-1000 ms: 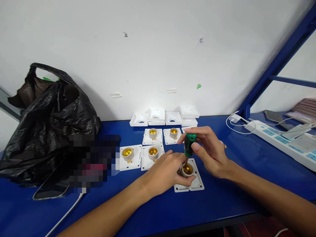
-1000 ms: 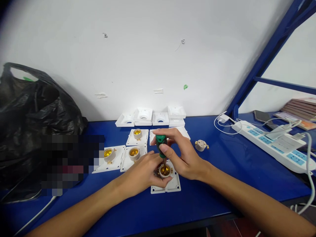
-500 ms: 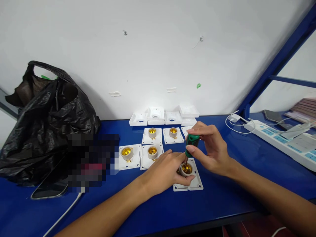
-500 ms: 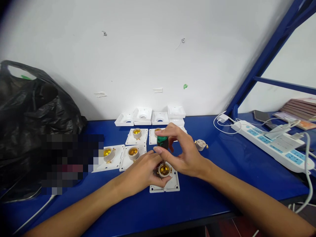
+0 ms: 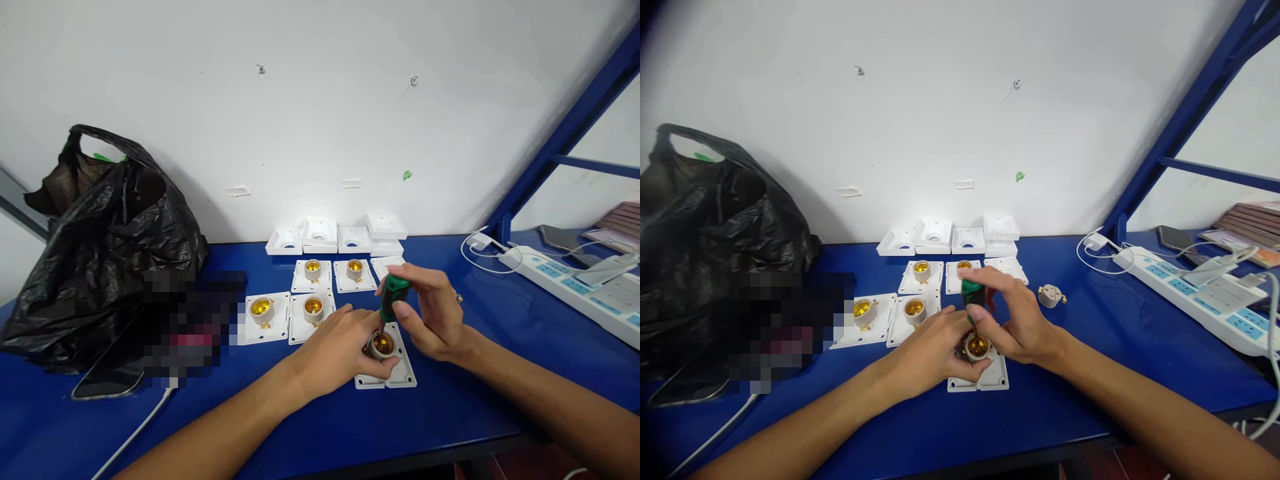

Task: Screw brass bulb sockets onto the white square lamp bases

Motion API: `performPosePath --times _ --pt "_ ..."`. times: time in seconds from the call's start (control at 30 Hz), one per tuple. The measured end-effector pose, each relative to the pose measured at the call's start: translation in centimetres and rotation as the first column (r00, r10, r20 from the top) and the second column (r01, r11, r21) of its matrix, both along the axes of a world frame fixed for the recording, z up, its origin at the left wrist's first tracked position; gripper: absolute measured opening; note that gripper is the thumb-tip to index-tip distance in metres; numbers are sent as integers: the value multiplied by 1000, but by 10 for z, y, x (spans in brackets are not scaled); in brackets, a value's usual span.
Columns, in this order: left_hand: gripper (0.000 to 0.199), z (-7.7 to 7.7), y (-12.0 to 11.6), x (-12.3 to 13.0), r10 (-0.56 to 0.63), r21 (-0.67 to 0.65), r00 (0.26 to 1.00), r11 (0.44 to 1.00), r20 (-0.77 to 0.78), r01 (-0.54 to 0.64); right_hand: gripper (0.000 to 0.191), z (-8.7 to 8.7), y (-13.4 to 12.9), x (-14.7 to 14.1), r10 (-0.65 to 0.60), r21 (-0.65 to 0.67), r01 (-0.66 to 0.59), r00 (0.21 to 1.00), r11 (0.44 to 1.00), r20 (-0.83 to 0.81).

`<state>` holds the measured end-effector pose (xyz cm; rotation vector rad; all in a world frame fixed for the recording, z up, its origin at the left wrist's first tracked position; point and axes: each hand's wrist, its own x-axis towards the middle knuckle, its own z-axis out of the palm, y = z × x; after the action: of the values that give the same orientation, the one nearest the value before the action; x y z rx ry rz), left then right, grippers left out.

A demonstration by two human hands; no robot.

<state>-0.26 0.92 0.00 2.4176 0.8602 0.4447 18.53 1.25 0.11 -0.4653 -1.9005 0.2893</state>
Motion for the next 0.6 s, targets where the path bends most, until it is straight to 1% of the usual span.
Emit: performPosePath --times 0.03,0.1,0.17,0.23,0.33,0.47,0.6 --pt "27 -1 0 0 3 26 1000 1000 -12 -3 53 -2 1 1 -63 -9 62 996 998 -68" --pt "29 -3 0 0 16 70 1000 997 -25 -15 44 -3 5 1 -188 -60 179 959 982 -214" --pt "29 -4 -1 0 37 103 999 994 -24 -34 32 2 10 1 -254 -159 215 923 964 -289" --pt "26 -5 -1 0 58 119 998 991 -18 -55 24 8 17 2 -293 -274 215 911 937 -289" --pt "22 -5 -3 1 94 96 996 991 -3 -93 21 9 28 4 -294 -416 175 925 892 -242" --pt "20 -5 -5 1 173 36 984 984 36 -174 24 -3 37 4 -252 -534 87 937 841 -244" --pt "19 -9 -4 2 228 6 968 973 104 -230 27 -13 39 1 -275 -598 57 920 799 -279"
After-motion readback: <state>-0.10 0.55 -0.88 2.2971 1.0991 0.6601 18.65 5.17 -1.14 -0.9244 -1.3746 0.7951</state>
